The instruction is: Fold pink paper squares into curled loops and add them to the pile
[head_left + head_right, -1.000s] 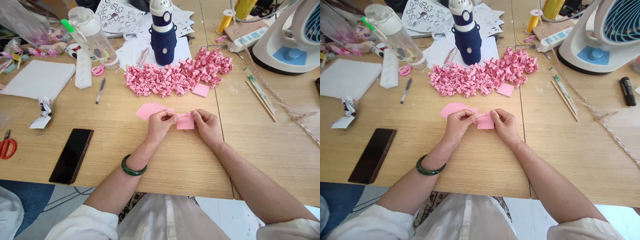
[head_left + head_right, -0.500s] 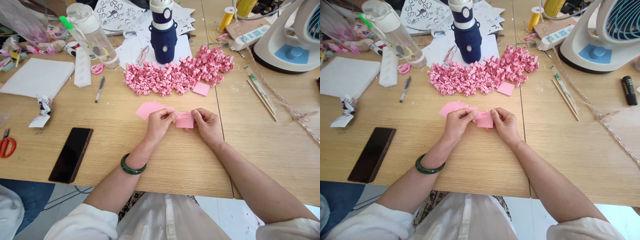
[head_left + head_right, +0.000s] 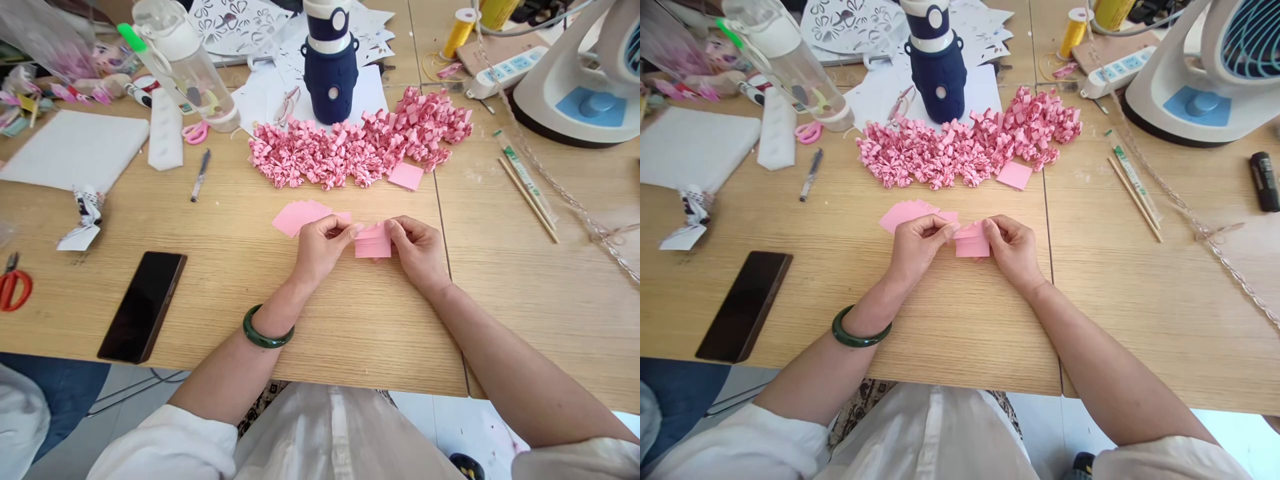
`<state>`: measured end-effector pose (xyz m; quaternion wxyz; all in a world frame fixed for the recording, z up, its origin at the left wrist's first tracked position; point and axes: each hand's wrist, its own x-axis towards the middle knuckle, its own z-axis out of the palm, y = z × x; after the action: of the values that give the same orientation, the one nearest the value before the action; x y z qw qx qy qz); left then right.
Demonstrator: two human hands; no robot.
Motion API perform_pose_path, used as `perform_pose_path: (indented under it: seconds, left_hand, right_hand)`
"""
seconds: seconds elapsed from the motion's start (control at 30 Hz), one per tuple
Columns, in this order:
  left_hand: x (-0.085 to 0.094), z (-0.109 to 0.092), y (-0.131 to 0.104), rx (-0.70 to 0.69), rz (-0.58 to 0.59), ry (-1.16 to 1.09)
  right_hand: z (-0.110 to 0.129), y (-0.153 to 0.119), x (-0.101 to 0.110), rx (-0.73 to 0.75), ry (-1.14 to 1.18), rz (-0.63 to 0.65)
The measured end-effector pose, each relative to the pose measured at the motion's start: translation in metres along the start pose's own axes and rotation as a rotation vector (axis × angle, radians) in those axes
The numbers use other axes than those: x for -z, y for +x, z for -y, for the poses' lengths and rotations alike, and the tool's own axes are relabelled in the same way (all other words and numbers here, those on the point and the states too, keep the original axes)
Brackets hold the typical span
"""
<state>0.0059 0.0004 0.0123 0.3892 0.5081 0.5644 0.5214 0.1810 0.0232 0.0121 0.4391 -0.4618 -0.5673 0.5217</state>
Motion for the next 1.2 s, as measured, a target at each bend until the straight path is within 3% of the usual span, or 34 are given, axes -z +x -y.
perform_pose_path:
  seconds: [0.27,0.47,1.2]
  left_hand:
    - [0.0000,0.0005,-0.0002,-0.023,-0.063,-0.115]
    - [-0.0005,-0.0056,-0.0019,-0.019,0.012,-0.032]
    - [0.0007,0.0011,-0.0005,0.004,-0.003,-0.036]
  right_hand:
    - [-0.0015,0.0006,-0.0003,-0.036,0.088,-0.010]
    - [-0.0010,0.0007,-0.0001,-0.037,0.083,-0.004]
    - [0.0048,-0.0013,-0.0018,-0.039,0.057,0.038]
